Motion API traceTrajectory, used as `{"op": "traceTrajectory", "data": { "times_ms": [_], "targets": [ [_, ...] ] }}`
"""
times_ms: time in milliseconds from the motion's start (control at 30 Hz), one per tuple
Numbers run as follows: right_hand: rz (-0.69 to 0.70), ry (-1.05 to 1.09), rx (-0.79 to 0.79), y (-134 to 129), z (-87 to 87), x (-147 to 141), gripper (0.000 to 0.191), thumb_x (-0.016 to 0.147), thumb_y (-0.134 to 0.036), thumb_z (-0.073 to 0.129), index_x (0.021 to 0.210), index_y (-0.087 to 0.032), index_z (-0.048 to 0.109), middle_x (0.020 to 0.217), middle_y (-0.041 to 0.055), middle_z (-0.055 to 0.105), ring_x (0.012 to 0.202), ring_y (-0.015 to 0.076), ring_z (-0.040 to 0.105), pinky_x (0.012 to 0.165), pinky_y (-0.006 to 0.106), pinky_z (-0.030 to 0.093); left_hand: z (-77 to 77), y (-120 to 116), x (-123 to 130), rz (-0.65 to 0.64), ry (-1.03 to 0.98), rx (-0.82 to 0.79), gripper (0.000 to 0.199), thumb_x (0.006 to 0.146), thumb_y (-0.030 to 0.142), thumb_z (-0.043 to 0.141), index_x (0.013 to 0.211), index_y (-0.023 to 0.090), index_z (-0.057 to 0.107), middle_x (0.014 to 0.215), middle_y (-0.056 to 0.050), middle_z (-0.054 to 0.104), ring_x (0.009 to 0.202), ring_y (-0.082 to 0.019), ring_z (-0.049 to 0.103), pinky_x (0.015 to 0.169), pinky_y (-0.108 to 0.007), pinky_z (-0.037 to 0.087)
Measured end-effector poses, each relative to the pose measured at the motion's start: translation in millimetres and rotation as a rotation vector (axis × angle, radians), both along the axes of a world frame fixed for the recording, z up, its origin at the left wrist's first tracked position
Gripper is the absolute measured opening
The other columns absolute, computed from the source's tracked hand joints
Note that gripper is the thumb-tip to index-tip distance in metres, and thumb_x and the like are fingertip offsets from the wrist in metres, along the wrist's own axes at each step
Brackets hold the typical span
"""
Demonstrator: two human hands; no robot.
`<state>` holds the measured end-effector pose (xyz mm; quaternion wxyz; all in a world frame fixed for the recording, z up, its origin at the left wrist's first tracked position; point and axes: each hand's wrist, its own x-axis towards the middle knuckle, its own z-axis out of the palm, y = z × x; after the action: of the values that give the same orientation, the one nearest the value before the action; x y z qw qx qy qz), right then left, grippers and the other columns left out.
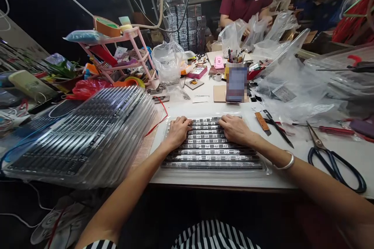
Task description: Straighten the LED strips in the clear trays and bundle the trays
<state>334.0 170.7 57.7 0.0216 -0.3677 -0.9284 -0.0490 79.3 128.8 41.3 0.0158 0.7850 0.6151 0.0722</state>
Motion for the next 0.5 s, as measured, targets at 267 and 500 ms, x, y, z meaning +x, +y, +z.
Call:
{"op": "traceTrajectory", "data": {
  "times_ms": [267, 500],
  "targets": [
    [-0.154, 0.111, 0.106, -18.3, -13.0, 2.1, 0.022, 0.085, -0.012, 0.040, 0.090, -0.012, 0.062, 0.097, 0.0149, 0.058, 0.092, 0.0263, 0.047, 0.077, 0.037, 0.033, 5.0, -5.1, 13.7, 0.023, 0.042, -0.001, 0.025, 0.092, 0.018, 0.039, 0.104, 0.017, 0.061, 0.108, -0.011, 0.060, 0.104, -0.024, 0.053, 0.087, -0.038, 0.041],
    [-0.169, 0.191, 0.008, 5.3, -16.7, -2.7, 0.041, 0.091, -0.051, 0.041, 0.108, -0.016, 0.056, 0.105, 0.0125, 0.056, 0.098, 0.0282, 0.047, 0.081, 0.040, 0.034, -5.6, -14.8, 17.8, 0.080, -0.015, 0.048, 0.050, 0.095, 0.043, 0.031, 0.139, 0.019, 0.040, 0.147, -0.012, 0.038, 0.135, -0.029, 0.032, 0.106, -0.044, 0.031]
  ]
}}
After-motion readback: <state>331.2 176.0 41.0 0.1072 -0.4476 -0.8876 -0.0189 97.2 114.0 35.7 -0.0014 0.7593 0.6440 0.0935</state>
